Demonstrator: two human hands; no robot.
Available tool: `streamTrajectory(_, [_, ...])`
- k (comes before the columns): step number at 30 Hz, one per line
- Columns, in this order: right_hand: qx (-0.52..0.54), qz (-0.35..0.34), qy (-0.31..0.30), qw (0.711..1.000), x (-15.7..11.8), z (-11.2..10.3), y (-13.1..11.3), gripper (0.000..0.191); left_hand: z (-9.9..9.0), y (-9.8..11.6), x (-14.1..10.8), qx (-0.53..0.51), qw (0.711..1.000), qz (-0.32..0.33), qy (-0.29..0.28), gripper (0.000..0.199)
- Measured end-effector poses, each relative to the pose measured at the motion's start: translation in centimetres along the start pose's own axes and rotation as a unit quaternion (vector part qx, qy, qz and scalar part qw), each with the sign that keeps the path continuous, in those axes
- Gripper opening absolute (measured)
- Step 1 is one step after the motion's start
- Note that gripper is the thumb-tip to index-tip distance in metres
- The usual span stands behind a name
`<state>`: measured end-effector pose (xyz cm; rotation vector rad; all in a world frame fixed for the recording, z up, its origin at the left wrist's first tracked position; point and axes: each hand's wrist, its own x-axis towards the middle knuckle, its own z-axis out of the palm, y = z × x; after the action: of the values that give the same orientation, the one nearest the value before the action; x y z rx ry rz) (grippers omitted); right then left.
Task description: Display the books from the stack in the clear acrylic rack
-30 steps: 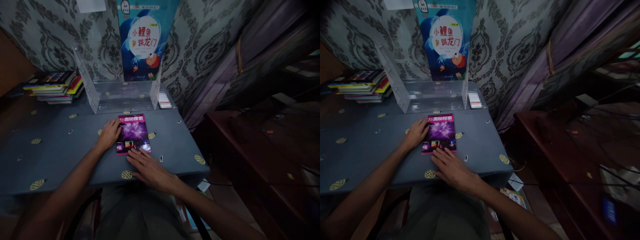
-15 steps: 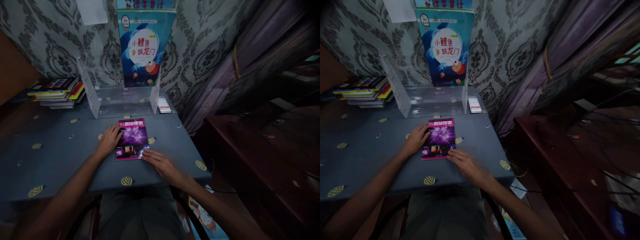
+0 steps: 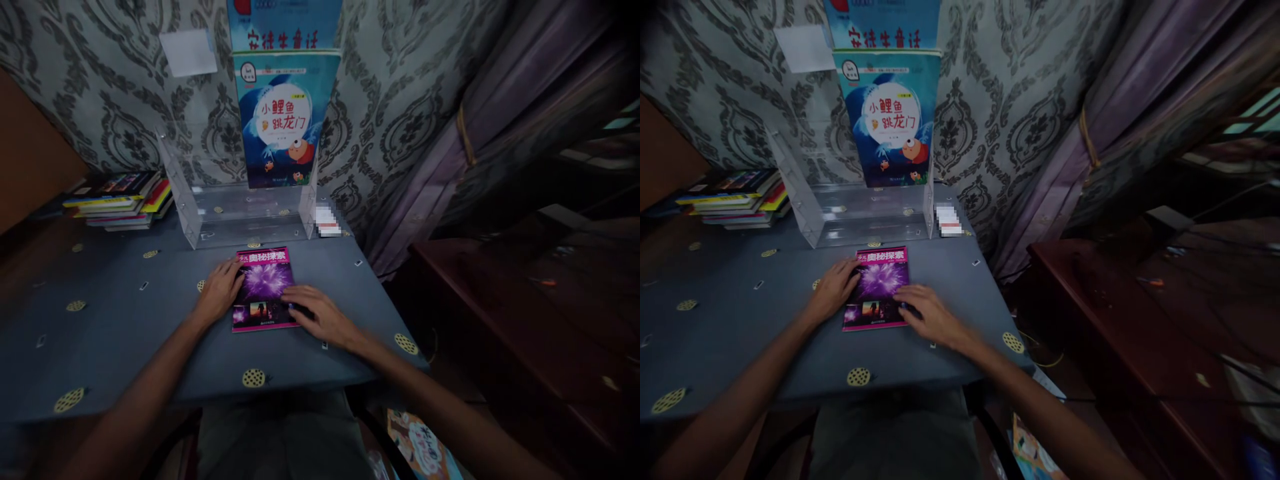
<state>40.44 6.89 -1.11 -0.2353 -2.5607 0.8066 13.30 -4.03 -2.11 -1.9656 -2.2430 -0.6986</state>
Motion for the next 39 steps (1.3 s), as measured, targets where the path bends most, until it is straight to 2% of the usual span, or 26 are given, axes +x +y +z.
streamTrajectory(6, [-0.065,0.036,-0.028,0.997,4.9,0.6,3.6,0.042,-0.2,0.2,0.0,-0.004,1.000,0.002,0.001,0.036])
streamTrajectory(9, [-0.081,0.064,-0.006,0.995,6.7,0.6,5.5,0.042,-0.3,0.3,0.0,0.002,1.000,0.000,0.000,0.035])
streamTrajectory(13, [-0.096,0.094,0.029,0.990,7.5,0.9,6.8,0.042,-0.2,0.3,0.1,0.007,1.000,-0.002,-0.002,0.035])
streamTrajectory(28, [-0.109,0.091,0.035,0.989,7.1,1.2,6.7,0.042,-0.3,0.4,0.0,-0.010,1.000,-0.004,0.001,0.034])
streamTrajectory(39, [-0.130,0.112,0.017,0.985,7.0,0.7,5.6,0.041,-0.2,0.4,-0.1,-0.030,0.999,-0.012,0.016,0.033])
